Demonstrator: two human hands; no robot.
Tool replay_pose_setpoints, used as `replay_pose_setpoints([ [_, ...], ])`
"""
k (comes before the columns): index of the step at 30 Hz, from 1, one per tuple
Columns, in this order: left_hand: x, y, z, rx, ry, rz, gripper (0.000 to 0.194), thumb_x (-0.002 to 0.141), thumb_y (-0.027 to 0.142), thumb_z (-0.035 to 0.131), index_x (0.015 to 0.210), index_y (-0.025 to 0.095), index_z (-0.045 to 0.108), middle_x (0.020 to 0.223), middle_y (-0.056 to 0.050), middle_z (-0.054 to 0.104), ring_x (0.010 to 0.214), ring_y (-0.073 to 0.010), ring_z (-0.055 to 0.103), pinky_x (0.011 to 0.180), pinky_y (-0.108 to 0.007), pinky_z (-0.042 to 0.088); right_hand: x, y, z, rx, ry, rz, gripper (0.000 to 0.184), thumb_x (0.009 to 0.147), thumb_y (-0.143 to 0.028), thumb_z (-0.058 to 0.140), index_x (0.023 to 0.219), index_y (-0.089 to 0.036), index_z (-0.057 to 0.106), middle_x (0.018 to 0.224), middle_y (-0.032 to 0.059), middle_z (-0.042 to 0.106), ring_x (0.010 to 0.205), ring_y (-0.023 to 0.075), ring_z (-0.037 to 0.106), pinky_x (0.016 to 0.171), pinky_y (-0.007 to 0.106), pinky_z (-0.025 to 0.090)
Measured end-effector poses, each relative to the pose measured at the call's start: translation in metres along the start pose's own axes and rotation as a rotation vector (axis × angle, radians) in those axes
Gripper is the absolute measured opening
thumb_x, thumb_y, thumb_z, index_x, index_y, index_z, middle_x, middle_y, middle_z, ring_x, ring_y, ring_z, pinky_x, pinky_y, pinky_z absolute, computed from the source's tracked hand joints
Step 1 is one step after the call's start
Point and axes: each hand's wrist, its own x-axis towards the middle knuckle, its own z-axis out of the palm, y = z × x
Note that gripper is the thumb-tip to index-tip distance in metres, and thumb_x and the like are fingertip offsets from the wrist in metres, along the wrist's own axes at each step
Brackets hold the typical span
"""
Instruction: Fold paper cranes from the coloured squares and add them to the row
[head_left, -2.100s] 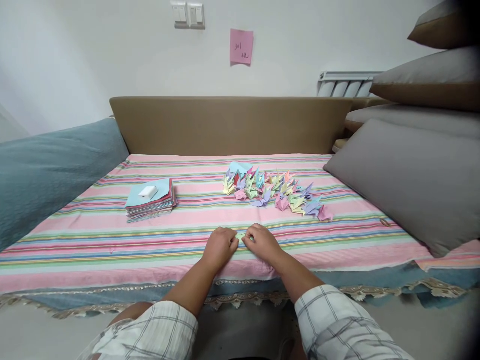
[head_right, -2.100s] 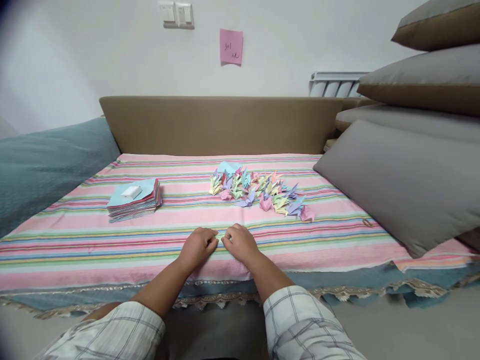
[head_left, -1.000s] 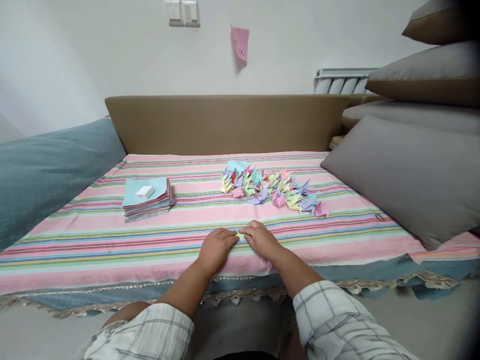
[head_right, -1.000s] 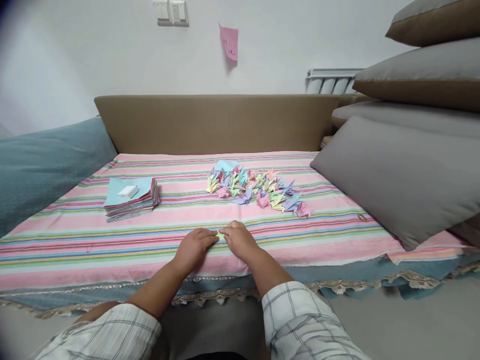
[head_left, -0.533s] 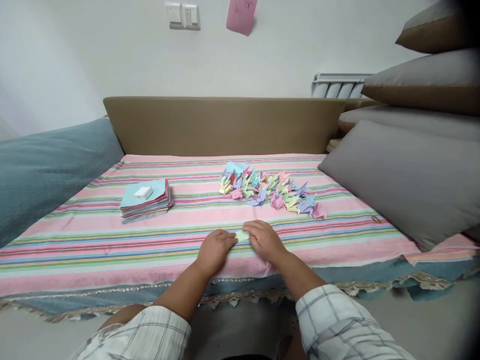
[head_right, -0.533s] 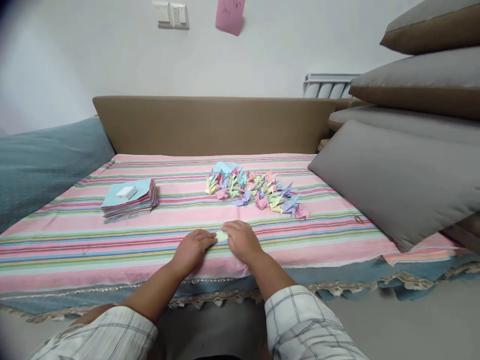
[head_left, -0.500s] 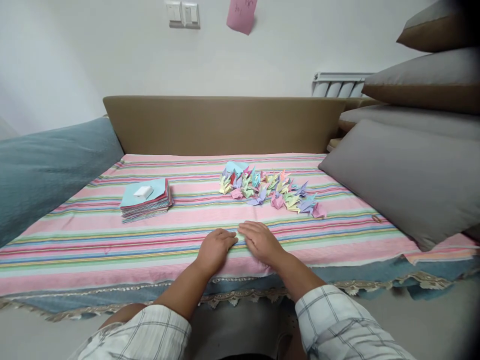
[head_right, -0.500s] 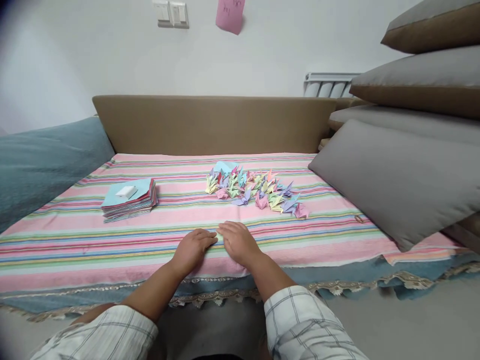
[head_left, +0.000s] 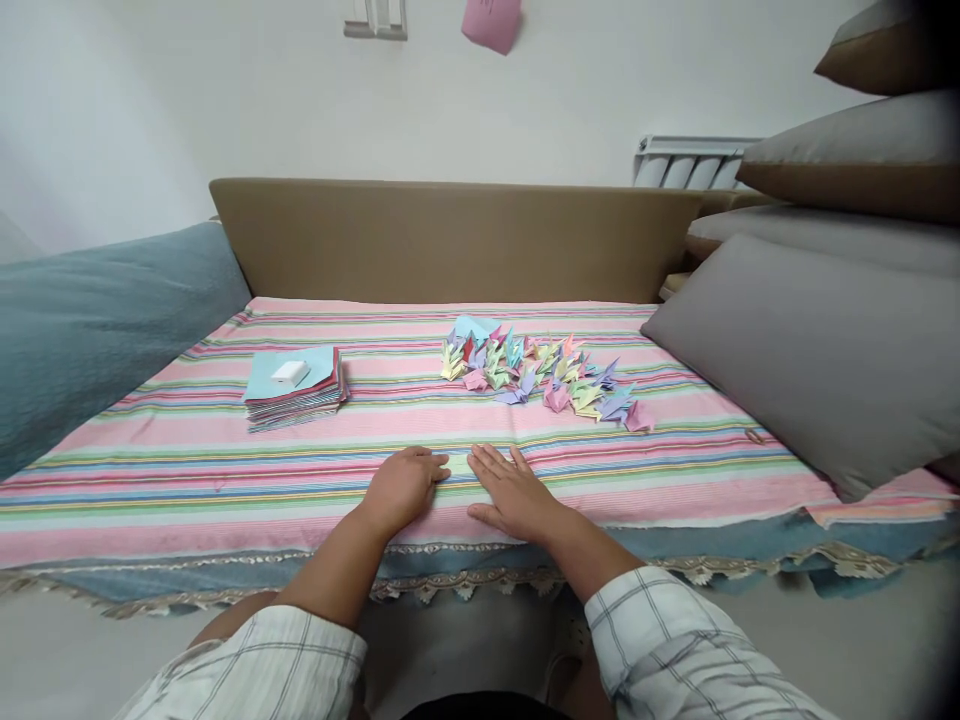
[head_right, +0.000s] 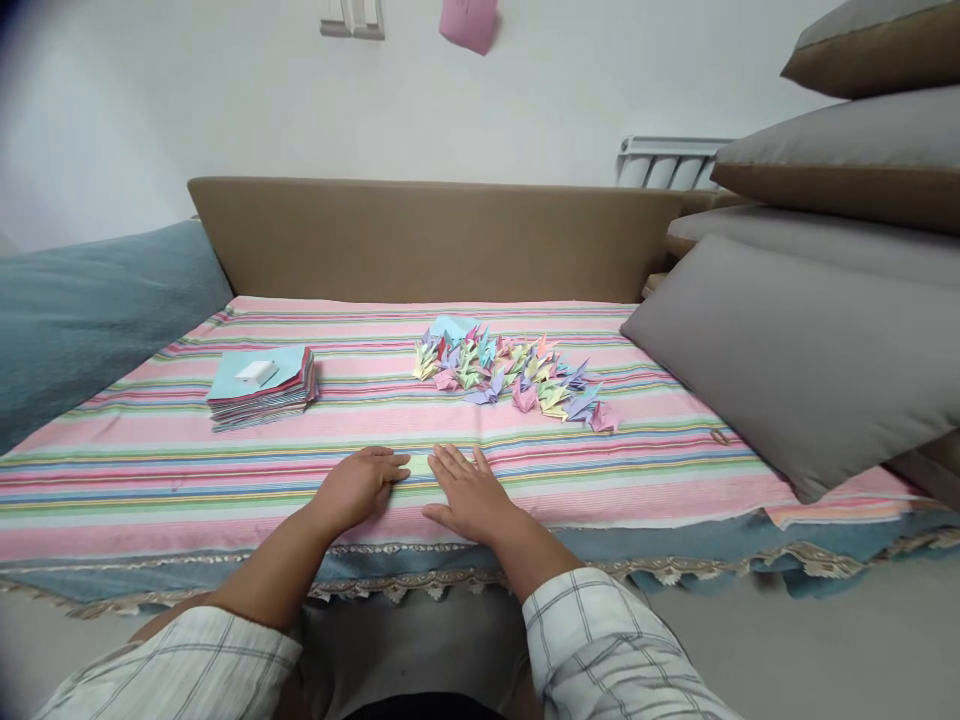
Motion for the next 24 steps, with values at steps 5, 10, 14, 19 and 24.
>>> replay_pose_setpoints([
  [5,-0.001,0.016,-0.005,0.027,0.250,-0.106,0.033,0.072,0.008,0.048,0.099,0.018,0.065,0.114,-0.010,0.063,0.106,-0.0233,0.056,0.097,-0.043,0.040,0.000,-0.002,0.001,0.029,-0.008,0.011,0.073,0.085,-0.058,0.037,0.144,-0.019,0.016,0.150,0.0093,0.012,0.138,0.0240,0.008,0.109,0.053,0.000],
  [10,0.002,0.039,0.023,-0.040,0.201,0.060,0.056,0.068,0.002,0.041,0.123,0.014,0.045,0.118,-0.013,0.058,0.108,-0.0231,0.054,0.092,-0.043,0.045,0.000,-0.002,-0.002,0.042,-0.004,0.002,0.076,0.084,-0.056,0.041,0.144,-0.019,0.012,0.150,0.0085,0.012,0.138,0.0233,0.008,0.109,0.051,0.001],
  [14,0.004,0.039,0.036,0.011,0.168,0.065,0.043,0.077,0.006,0.043,0.119,0.013,0.047,0.112,-0.014,0.060,0.103,-0.0234,0.056,0.090,-0.041,0.046,-0.004,0.002,-0.005,0.013,-0.032,0.036,0.076,0.084,-0.053,0.045,0.144,-0.017,0.015,0.150,0.0096,0.013,0.138,0.0238,0.008,0.110,0.048,0.008],
  [19,0.011,0.034,0.030,0.054,0.103,0.068,0.019,0.084,0.020,0.050,0.100,0.016,0.059,0.116,-0.012,0.061,0.101,-0.0237,0.057,0.091,-0.040,0.044,-0.013,0.009,-0.010,0.004,-0.040,0.156,0.080,0.079,-0.055,0.051,0.142,-0.015,0.022,0.149,0.0123,0.015,0.138,0.0273,0.010,0.110,0.045,0.014],
  [24,0.024,0.038,0.016,0.085,-0.031,-0.040,0.005,0.080,0.024,0.059,0.081,0.020,0.062,0.093,-0.005,0.067,0.089,-0.0222,0.059,0.074,-0.032,0.046,-0.017,0.015,-0.019,0.105,0.044,0.237,0.070,0.083,-0.053,0.046,0.138,-0.012,0.033,0.147,0.0152,0.021,0.136,0.0273,0.018,0.108,0.042,0.022],
])
